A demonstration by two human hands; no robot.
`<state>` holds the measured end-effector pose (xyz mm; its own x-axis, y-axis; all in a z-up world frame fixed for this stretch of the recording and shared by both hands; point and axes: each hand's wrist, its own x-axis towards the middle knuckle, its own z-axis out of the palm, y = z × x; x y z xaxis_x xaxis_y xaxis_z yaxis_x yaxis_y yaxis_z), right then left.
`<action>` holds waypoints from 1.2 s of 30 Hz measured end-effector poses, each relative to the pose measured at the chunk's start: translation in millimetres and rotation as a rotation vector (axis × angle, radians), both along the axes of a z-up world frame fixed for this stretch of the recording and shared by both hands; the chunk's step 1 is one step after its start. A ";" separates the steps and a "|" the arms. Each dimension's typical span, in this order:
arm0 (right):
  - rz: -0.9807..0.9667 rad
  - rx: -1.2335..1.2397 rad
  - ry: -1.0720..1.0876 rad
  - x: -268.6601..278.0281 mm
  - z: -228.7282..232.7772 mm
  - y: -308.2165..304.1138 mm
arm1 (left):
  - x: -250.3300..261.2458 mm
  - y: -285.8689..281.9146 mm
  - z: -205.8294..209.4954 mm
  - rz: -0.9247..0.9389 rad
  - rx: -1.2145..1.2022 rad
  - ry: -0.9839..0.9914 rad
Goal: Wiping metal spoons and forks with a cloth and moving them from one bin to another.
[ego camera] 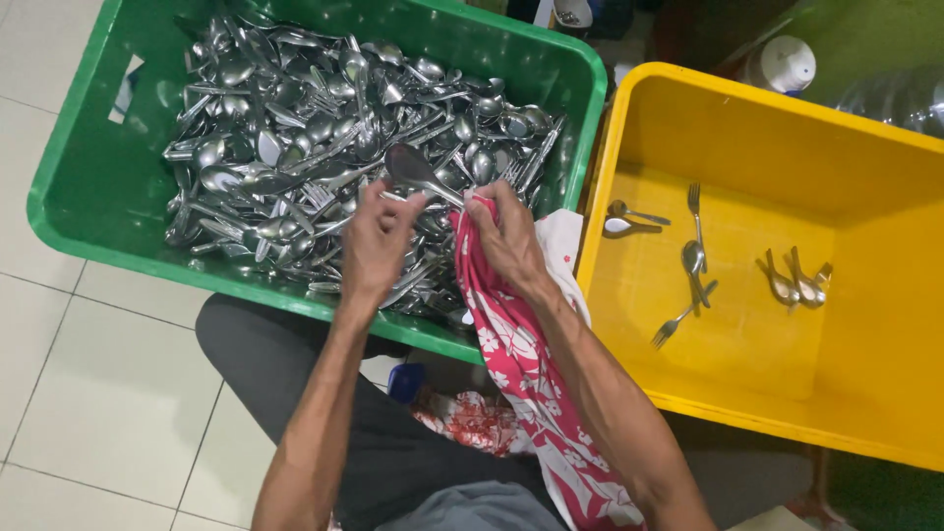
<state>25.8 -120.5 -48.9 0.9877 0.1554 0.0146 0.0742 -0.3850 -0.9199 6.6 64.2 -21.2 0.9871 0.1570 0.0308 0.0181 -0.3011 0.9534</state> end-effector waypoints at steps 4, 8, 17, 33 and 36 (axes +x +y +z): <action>0.022 0.033 0.001 -7.8 11.7 3.3 | -0.2 -34.4 -14.2 -0.004 -0.120 0.202; 0.017 0.010 -0.082 -9.7 6.5 1.5 | 10.8 -28.6 -31.1 0.161 -0.154 0.245; 0.015 -0.229 -0.695 7.2 -21.5 7.2 | -4.8 -14.1 -69.0 -0.145 -0.209 0.312; 0.072 -0.315 -0.690 -7.8 -4.9 18.2 | -24.9 -37.3 -37.7 -0.092 0.060 0.195; 0.039 -0.311 -0.682 2.3 -29.5 17.1 | -31.3 -35.4 -35.1 -0.073 0.056 0.167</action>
<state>28.1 -103.4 -78.4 0.7693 0.2869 0.5709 0.6075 -0.6054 -0.5143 -24.7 28.7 -56.3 0.9880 0.0870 -0.1273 0.1503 -0.3601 0.9207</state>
